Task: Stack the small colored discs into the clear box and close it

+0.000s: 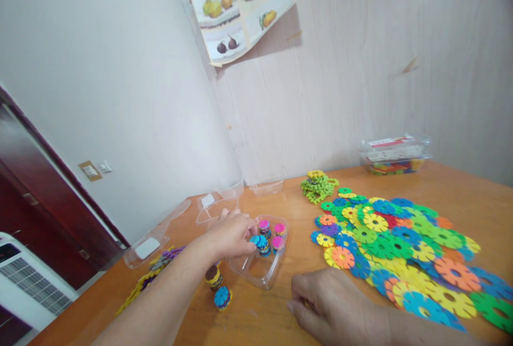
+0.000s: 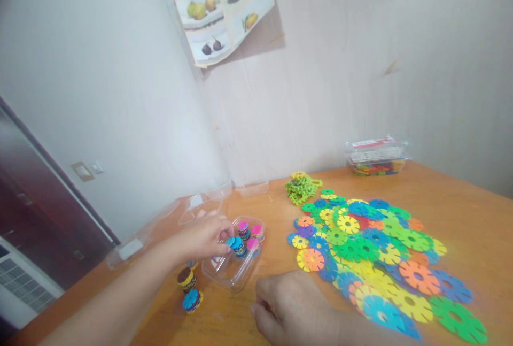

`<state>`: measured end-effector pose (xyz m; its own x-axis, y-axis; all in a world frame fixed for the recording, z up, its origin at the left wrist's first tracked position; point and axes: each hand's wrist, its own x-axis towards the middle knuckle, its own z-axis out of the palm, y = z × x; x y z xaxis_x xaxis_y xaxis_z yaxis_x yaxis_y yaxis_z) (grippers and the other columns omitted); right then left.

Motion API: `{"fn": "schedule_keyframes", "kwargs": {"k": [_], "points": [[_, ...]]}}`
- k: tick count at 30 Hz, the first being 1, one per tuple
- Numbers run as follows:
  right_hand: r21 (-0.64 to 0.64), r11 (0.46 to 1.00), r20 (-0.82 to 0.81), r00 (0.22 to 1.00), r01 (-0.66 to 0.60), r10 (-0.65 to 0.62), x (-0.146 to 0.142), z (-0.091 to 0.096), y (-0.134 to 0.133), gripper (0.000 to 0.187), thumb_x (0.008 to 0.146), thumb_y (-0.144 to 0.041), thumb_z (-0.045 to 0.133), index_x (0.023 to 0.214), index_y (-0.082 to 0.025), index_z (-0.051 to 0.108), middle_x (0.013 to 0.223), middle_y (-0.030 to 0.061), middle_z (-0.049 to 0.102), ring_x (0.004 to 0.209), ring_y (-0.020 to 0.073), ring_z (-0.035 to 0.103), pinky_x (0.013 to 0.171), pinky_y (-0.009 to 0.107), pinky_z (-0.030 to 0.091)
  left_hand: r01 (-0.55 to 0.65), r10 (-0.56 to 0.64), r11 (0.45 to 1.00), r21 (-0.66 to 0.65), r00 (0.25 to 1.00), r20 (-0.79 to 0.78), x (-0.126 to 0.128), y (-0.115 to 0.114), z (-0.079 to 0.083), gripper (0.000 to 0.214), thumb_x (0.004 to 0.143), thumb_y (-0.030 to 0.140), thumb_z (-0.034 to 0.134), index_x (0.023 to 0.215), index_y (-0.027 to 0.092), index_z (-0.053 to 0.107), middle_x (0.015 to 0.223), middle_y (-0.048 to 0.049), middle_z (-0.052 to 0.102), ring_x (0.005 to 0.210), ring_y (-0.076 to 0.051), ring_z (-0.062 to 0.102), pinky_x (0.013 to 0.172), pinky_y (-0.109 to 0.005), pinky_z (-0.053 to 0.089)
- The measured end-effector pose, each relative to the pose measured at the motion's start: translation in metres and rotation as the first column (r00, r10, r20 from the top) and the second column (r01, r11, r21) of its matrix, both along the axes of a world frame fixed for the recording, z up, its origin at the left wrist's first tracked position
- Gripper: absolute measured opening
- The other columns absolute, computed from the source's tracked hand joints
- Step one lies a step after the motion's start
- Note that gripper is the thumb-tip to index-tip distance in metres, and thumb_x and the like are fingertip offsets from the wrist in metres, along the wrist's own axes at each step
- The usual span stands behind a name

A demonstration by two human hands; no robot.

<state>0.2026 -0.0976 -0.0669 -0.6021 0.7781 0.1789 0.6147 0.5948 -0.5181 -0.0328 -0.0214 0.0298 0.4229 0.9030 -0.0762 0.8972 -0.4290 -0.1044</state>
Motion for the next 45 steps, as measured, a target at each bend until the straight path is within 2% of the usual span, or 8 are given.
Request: {"fn": "schedule_keyframes", "kwargs": {"k": [6, 11, 14, 18, 23, 32, 40, 45], "points": [[0.018, 1.000, -0.007, 1.000, -0.003, 0.003, 0.0003, -0.0028, 0.0020, 0.018, 0.086, -0.032, 0.050, 0.074, -0.023, 0.060, 0.072, -0.0015, 0.071, 0.061, 0.0124, 0.061, 0.052, 0.023, 0.029, -0.007, 0.006, 1.000, 0.015, 1.000, 0.014, 0.0037, 0.0009, 0.0010, 0.015, 0.069, 0.033, 0.063, 0.082, 0.025, 0.066, 0.080, -0.0006, 0.065, 0.086, -0.020, 0.055, 0.071, -0.028, 0.034], [0.016, 1.000, -0.010, 1.000, 0.006, -0.006, 0.0005, -0.0022, 0.0013, 0.019, 0.087, -0.033, 0.049, 0.075, -0.023, 0.061, 0.073, -0.0014, 0.071, 0.062, 0.0124, 0.061, 0.052, 0.023, 0.029, 0.004, -0.003, 0.999, -0.036, 1.000, 0.019, 0.0074, 0.0010, 0.0038, 0.022, 0.070, 0.039, 0.066, 0.085, 0.024, 0.065, 0.082, -0.0012, 0.065, 0.084, -0.019, 0.056, 0.069, -0.026, 0.035], [0.017, 1.000, -0.004, 1.000, 0.001, -0.001, 0.0010, -0.0034, 0.0017, 0.020, 0.087, -0.034, 0.049, 0.073, -0.023, 0.059, 0.072, -0.0020, 0.071, 0.059, 0.0117, 0.060, 0.051, 0.023, 0.028, 0.003, -0.003, 1.000, -0.020, 1.000, -0.020, 0.0048, -0.0014, 0.0064, 0.026, 0.069, 0.041, 0.067, 0.088, 0.024, 0.065, 0.084, -0.0010, 0.064, 0.088, -0.020, 0.056, 0.072, -0.027, 0.037], [0.032, 0.999, -0.012, 1.000, -0.002, 0.002, 0.0010, -0.0052, 0.0030, 0.020, 0.087, -0.035, 0.049, 0.073, -0.023, 0.058, 0.072, -0.0024, 0.070, 0.059, 0.0116, 0.060, 0.050, 0.023, 0.027, -0.005, 0.005, 1.000, 0.000, 0.996, -0.090, 0.0009, -0.0059, 0.0088, 0.027, 0.067, 0.034, 0.066, 0.093, 0.028, 0.066, 0.086, -0.0006, 0.065, 0.093, -0.023, 0.056, 0.082, -0.033, 0.036], [0.004, 1.000, -0.014, 1.000, 0.000, 0.000, 0.0007, -0.0011, 0.0020, 0.019, 0.086, -0.033, 0.050, 0.073, -0.023, 0.060, 0.071, -0.0020, 0.070, 0.059, 0.0117, 0.060, 0.050, 0.023, 0.027, 0.017, -0.015, 1.000, 0.017, 0.991, -0.136, 0.0011, -0.0046, 0.0044, 0.025, 0.067, 0.033, 0.066, 0.092, 0.029, 0.068, 0.087, -0.0017, 0.066, 0.094, -0.026, 0.055, 0.085, -0.038, 0.035], [-0.004, 1.000, -0.011, 1.000, 0.009, -0.009, -0.0003, -0.0007, 0.0005, 0.019, 0.085, -0.033, 0.050, 0.071, -0.023, 0.059, 0.071, -0.0016, 0.071, 0.059, 0.0120, 0.060, 0.050, 0.023, 0.027, 0.018, -0.015, 1.000, 0.025, 0.992, -0.124, 0.0019, 0.0002, 0.0007, 0.014, 0.070, 0.034, 0.065, 0.083, 0.029, 0.069, 0.081, -0.0012, 0.065, 0.092, -0.024, 0.055, 0.082, -0.036, 0.034], [0.013, 1.000, -0.009, 1.000, 0.004, -0.004, 0.0005, -0.0015, 0.0026, 0.018, 0.086, -0.033, 0.051, 0.073, -0.023, 0.059, 0.071, -0.0017, 0.070, 0.060, 0.0120, 0.060, 0.051, 0.023, 0.027, 0.007, -0.005, 1.000, 0.019, 0.994, -0.109, 0.0052, 0.0005, -0.0010, 0.015, 0.070, 0.037, 0.066, 0.081, 0.027, 0.067, 0.079, -0.0013, 0.064, 0.091, -0.024, 0.055, 0.081, -0.035, 0.034], [0.020, 1.000, -0.009, 1.000, 0.012, -0.012, -0.0007, -0.0032, 0.0026, 0.020, 0.086, -0.034, 0.050, 0.073, -0.023, 0.059, 0.071, -0.0017, 0.070, 0.059, 0.0117, 0.059, 0.050, 0.023, 0.027, -0.008, 0.011, 0.999, 0.034, 0.995, -0.095, 0.0040, -0.0016, 0.0023, 0.024, 0.068, 0.039, 0.069, 0.088, 0.027, 0.065, 0.085, -0.0018, 0.064, 0.093, -0.025, 0.055, 0.082, -0.036, 0.035]]}}
